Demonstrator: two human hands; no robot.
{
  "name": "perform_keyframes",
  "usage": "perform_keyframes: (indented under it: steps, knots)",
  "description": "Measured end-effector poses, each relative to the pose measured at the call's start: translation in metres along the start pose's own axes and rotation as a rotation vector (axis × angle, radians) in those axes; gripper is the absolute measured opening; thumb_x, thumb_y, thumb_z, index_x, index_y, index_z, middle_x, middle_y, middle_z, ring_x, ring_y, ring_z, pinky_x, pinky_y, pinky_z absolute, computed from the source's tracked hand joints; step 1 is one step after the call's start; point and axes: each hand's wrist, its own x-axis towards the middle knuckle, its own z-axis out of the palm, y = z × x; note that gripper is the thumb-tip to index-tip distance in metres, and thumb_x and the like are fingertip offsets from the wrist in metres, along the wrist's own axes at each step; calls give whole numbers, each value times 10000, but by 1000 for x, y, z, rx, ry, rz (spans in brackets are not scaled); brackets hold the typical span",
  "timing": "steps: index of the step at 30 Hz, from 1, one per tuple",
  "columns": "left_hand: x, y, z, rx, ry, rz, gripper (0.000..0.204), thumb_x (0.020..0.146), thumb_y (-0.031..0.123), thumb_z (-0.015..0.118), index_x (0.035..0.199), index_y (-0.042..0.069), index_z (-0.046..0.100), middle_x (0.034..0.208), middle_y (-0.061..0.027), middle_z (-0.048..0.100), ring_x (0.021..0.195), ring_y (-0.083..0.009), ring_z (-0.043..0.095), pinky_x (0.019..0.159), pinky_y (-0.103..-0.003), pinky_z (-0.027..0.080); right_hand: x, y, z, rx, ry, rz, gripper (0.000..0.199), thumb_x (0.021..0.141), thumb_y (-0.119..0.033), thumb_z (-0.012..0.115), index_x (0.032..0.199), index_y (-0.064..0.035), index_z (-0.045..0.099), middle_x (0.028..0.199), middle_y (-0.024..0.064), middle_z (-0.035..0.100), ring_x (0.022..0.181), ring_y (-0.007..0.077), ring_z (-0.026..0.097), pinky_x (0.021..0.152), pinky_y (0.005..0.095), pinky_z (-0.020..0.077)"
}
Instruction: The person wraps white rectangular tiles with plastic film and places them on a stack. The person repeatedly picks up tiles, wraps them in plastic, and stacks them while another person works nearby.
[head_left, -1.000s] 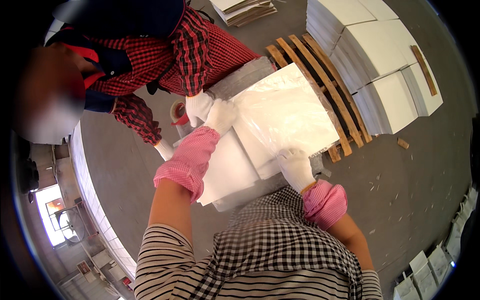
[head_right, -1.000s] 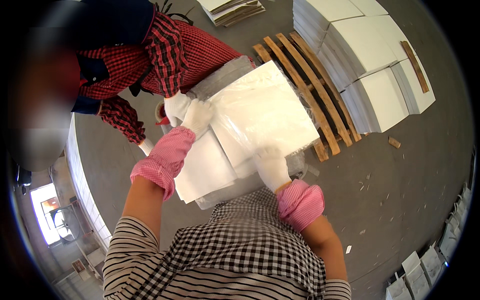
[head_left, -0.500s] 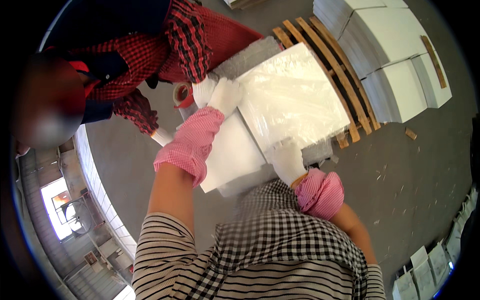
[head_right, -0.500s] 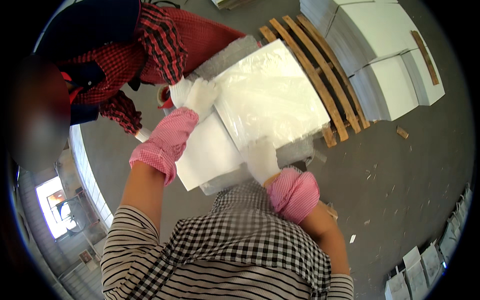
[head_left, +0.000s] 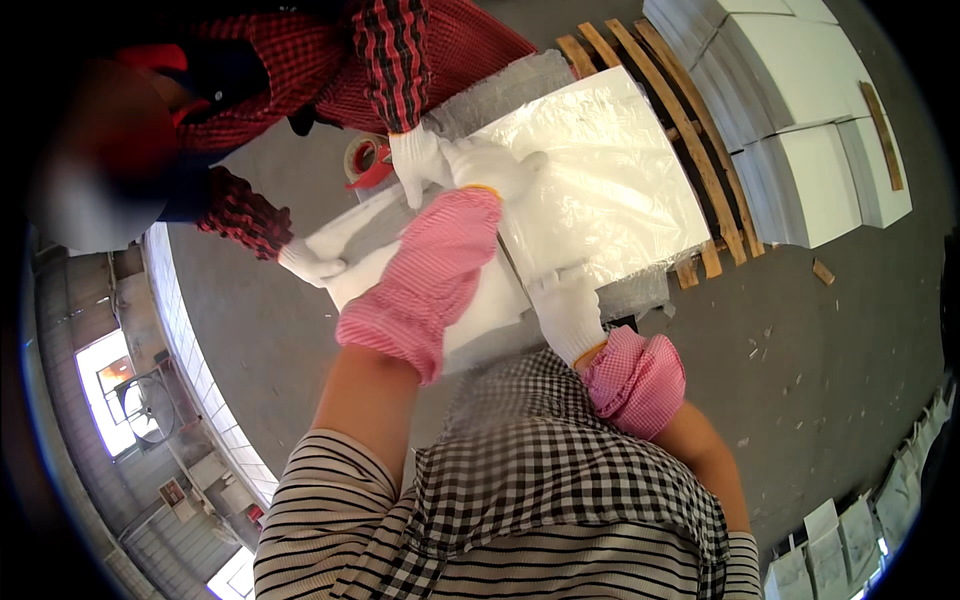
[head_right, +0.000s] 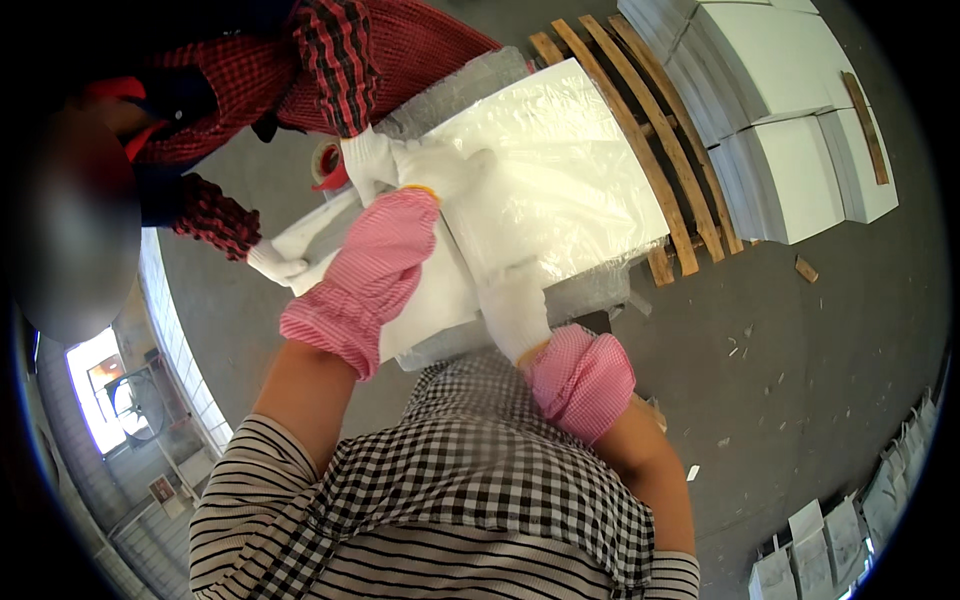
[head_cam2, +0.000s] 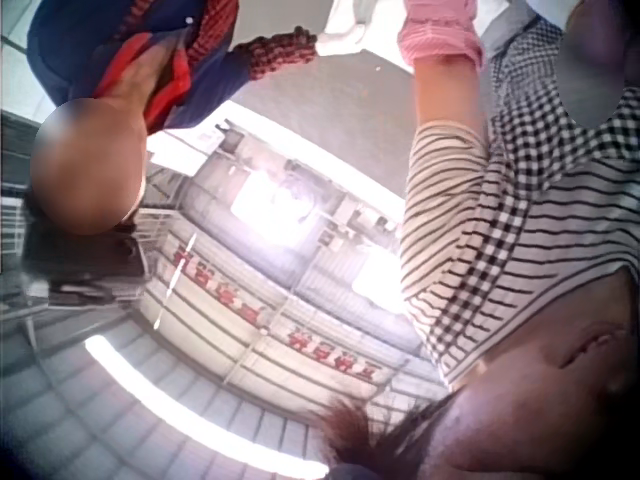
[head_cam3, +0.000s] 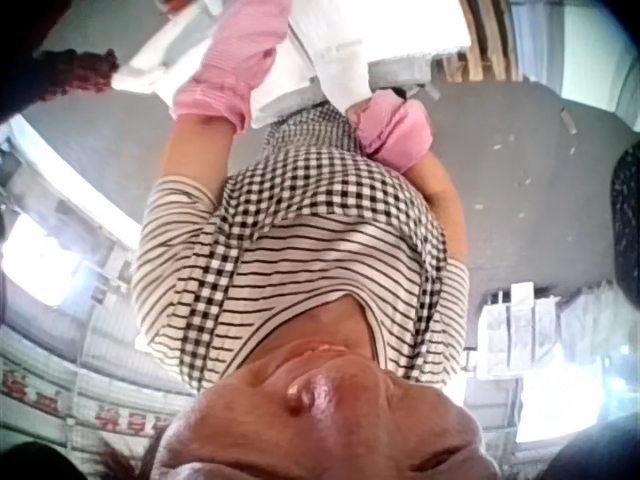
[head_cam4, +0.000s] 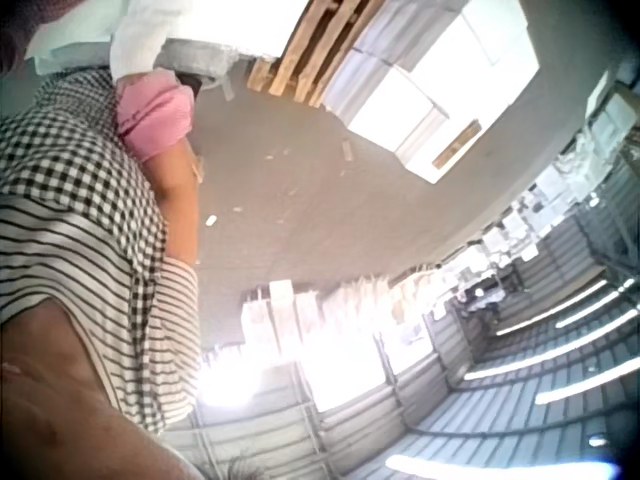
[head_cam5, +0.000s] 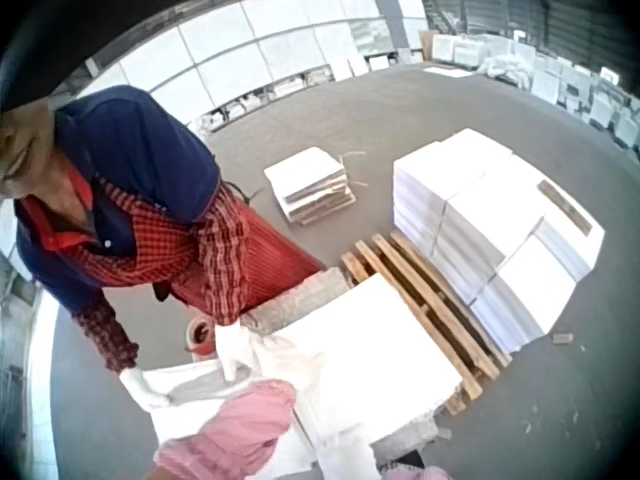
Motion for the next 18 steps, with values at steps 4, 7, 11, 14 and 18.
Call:
perform_keyframes:
  steps: [4, 7, 11, 14, 18]
  knots:
    - [-19, 23, 48, 53, 331, -248, 1008, 928, 717, 474, 1514, -102, 412, 1555, -271, 447, 1478, -449, 338, 1201, -624, 192, -14, -15, -32, -290, -98, -119, 201, 970, -145, 552, 978, -23, 713, 1000, 195, 707, 868, 362, 721, 741, 457, 599]
    - [-23, 27, 78, -120, 581, -253, 970, 918, 704, 504, 1486, -78, 429, 1521, -277, 455, 1450, -464, 347, 1185, -597, 230, -31, -18, -48, 22, -200, -102, 247, 974, -205, 557, 987, -7, 703, 988, 222, 702, 891, 363, 726, 744, 452, 607]
    - [-26, 42, 76, -284, 590, -354, 866, 916, 631, 559, 1434, -58, 473, 1486, -284, 469, 1404, -479, 377, 1155, -574, 275, -31, 20, -110, 299, 5, 172, 388, 941, -328, 649, 1187, -29, 679, 1174, 205, 707, 913, 363, 730, 814, 423, 594]
    - [-27, 43, 93, -247, 761, -351, 801, 927, 553, 599, 1441, -50, 483, 1503, -296, 458, 1395, -504, 379, 1152, -590, 282, -22, 85, -102, 235, 614, 397, 379, 934, -314, 676, 1200, -45, 704, 1121, 173, 720, 1016, 325, 705, 879, 418, 568]
    - [-32, 43, 81, -309, 757, -297, 744, 941, 462, 619, 1472, -37, 467, 1520, -289, 437, 1426, -519, 337, 1180, -621, 246, 25, 143, -120, 258, 759, 419, 506, 942, -366, 673, 1328, -38, 652, 1208, 198, 702, 1100, 367, 677, 951, 454, 527]
